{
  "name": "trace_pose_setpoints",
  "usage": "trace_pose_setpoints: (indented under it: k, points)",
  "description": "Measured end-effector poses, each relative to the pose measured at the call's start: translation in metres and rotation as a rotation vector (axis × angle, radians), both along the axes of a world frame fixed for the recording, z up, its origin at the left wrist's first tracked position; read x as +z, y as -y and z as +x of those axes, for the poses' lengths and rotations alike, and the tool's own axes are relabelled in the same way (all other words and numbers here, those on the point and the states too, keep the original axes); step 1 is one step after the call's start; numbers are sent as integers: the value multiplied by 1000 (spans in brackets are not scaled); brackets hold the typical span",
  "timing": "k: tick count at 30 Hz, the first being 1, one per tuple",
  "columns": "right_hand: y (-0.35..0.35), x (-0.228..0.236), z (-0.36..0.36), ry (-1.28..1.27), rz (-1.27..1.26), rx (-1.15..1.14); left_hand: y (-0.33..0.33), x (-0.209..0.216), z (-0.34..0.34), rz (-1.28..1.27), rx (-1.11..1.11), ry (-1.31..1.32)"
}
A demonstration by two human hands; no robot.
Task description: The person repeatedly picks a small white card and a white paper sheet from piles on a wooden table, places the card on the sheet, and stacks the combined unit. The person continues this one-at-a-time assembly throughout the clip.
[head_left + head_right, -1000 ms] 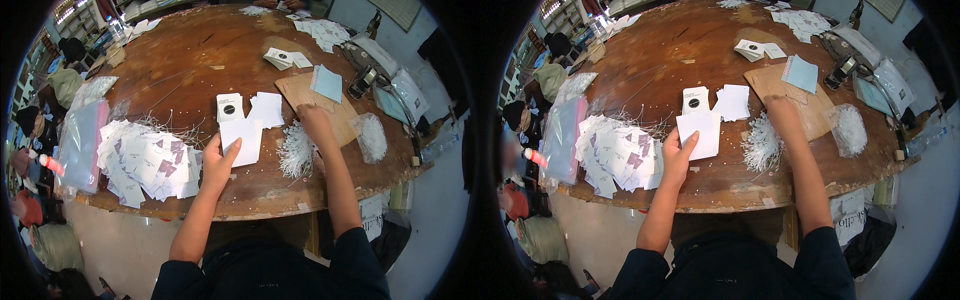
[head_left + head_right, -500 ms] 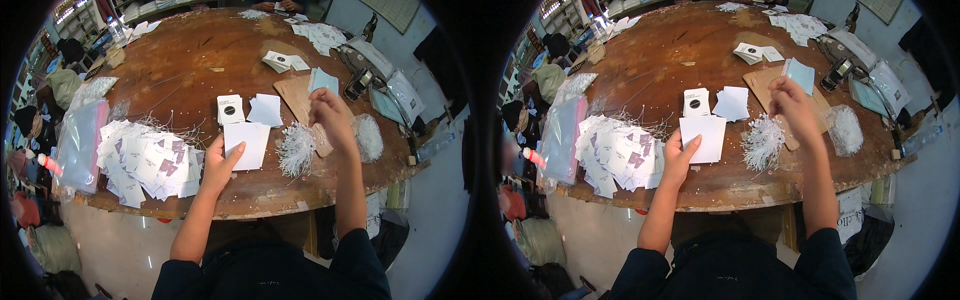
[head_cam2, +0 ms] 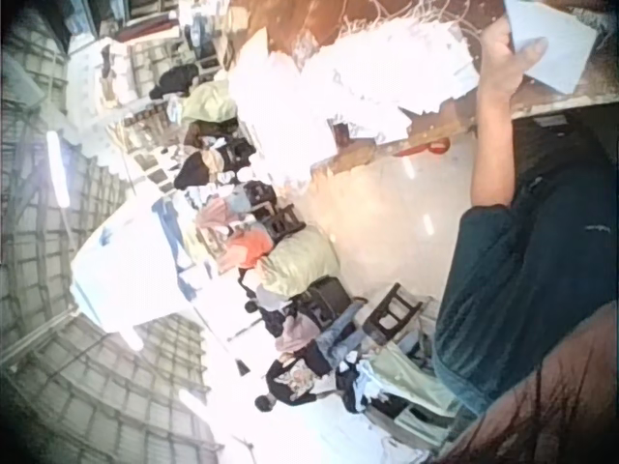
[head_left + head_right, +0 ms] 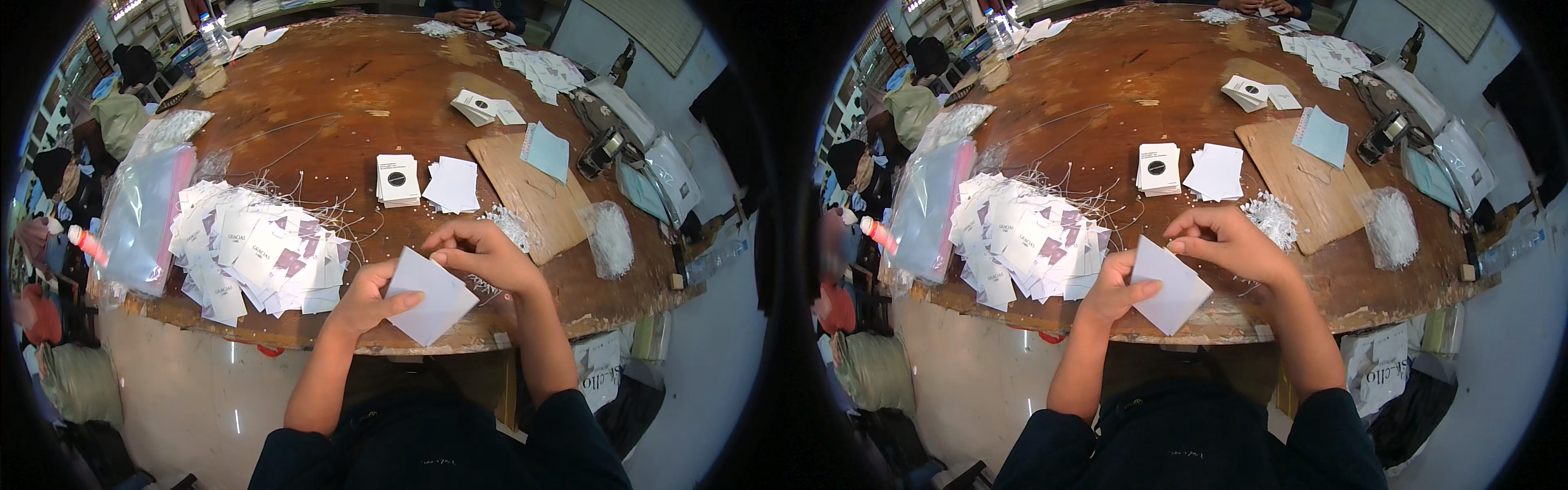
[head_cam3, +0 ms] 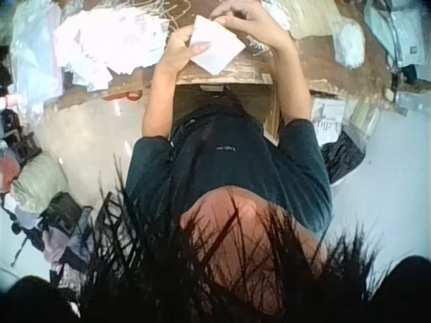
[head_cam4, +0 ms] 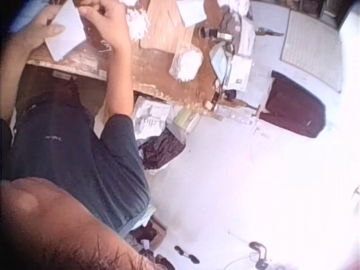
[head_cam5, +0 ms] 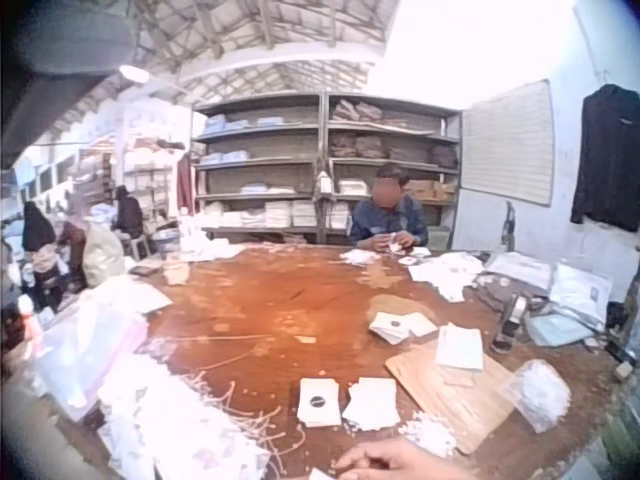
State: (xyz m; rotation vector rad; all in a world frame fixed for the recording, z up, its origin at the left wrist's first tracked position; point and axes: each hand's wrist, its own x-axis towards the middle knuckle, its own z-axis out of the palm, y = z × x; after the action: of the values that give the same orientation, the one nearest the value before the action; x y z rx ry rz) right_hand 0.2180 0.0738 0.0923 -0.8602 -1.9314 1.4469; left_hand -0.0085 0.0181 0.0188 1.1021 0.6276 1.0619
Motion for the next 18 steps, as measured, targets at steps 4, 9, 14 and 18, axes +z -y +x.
trace_pose_setpoints:
  k: [4, 9, 14, 18]
  points:
    - [-5, -6, 20, -78, -207, -278, -1, 5, -13, 3, 308, 37]
    - [-3, -28, 4, -882, -138, -527, 0, 5, 1, 60, 499, -83]
    - [32, -34, -41, -427, -108, -523, 3, 1, 8, 81, 561, -145]
    - [37, -35, -65, -269, 206, -621, 5, -3, 8, 76, 601, -130]
